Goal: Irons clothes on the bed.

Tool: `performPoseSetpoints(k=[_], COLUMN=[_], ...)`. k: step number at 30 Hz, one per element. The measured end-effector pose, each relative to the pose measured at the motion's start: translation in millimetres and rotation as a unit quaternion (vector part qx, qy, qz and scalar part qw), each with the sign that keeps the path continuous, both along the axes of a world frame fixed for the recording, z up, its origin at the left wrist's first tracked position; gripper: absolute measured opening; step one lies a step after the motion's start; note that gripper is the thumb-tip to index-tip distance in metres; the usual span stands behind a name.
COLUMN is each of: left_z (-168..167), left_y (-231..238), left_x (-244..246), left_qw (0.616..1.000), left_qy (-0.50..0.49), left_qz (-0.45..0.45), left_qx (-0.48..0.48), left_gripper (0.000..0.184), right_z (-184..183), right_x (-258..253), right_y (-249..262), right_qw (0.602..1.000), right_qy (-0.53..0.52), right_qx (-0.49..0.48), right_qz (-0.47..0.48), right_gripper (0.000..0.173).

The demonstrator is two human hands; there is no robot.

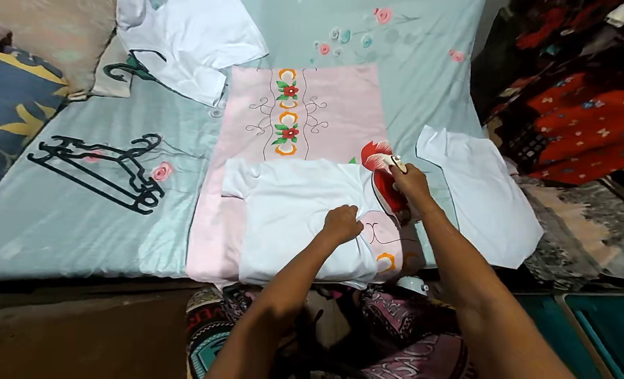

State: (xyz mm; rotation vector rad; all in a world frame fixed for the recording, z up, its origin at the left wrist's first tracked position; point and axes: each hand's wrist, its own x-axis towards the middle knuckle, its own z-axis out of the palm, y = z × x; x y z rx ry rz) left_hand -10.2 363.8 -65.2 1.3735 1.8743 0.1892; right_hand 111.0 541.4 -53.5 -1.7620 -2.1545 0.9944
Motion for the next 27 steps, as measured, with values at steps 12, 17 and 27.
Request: performPoseSetpoints(k=[12,17,27], left_z=[0.1,-6.3,31.1], left_y=[35.1,73.7,94.7], left_x=[43.1,69.1,62.7], left_qw=[0.97,0.973,0.987], left_qy=[0.114,0.151,0.044], left_qz=[-0.114,-0.127,-0.135], left_qx=[0.183,0.12,0.08], left_gripper=[0.04,0.033,0.035], right_z=[38.0,47.0,42.0], right_x=[84.4,119.3,140.5], right_y=[-24.7,-14.9,-1.7], right_qw=[0.989,0.999,0.999], right_qy=[-0.053,-0.008,0.027], right_qx=[-0.086,-0.04,-0.016], right_qz=[0.112,0.021,-0.021], right_gripper=[0.045,0.044,0.045])
